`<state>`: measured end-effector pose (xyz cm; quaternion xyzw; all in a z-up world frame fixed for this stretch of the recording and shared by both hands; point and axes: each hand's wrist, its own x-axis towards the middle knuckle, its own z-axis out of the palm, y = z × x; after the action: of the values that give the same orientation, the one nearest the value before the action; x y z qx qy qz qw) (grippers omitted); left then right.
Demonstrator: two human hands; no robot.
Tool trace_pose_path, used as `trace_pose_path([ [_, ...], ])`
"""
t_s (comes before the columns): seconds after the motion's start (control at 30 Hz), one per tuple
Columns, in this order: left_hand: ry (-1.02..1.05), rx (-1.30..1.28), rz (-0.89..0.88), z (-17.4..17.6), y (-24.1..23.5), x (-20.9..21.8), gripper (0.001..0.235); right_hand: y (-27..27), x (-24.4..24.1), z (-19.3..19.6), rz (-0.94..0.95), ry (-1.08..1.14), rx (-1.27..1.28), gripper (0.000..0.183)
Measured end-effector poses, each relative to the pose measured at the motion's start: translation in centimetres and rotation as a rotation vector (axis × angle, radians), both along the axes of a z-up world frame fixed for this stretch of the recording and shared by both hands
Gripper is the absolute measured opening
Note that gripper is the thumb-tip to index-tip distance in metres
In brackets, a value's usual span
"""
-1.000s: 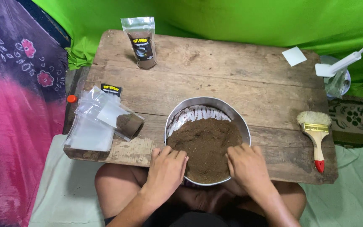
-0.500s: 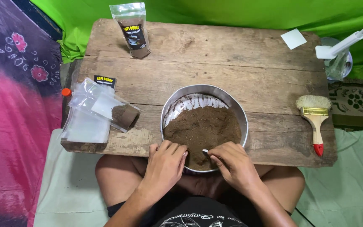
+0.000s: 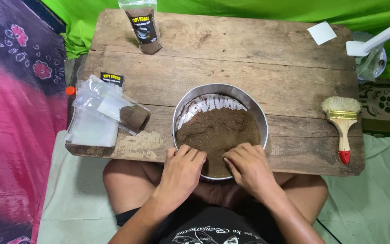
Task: The person mixes a brown powder in a metal bowl using a small white spoon. They occasionally use their hands to break up clumps and then use a brush to sweep the powder.
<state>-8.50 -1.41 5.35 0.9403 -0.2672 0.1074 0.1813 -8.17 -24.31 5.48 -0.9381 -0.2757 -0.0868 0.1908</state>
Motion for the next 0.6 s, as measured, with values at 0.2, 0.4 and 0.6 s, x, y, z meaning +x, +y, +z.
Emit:
trace_pose_path([
  [0.2, -0.106, -0.003, 0.166, 0.3, -0.2, -0.1, 0.006, -2.5, 0.6, -2.5, -0.234, -0.084, -0.203, 0.01],
  [0.4, -0.085, -0.039, 0.143, -2.3, -0.1, 0.8, 0.008, -0.8, 0.8, -1.1, -0.087, -0.086, 0.149, 0.009],
  [0.6, -0.05, -0.082, 0.154, -3.5, -0.2, 1.0, 0.009, -2.3, 1.2, -3.4, -0.121, -0.148, 0.018, 0.009],
])
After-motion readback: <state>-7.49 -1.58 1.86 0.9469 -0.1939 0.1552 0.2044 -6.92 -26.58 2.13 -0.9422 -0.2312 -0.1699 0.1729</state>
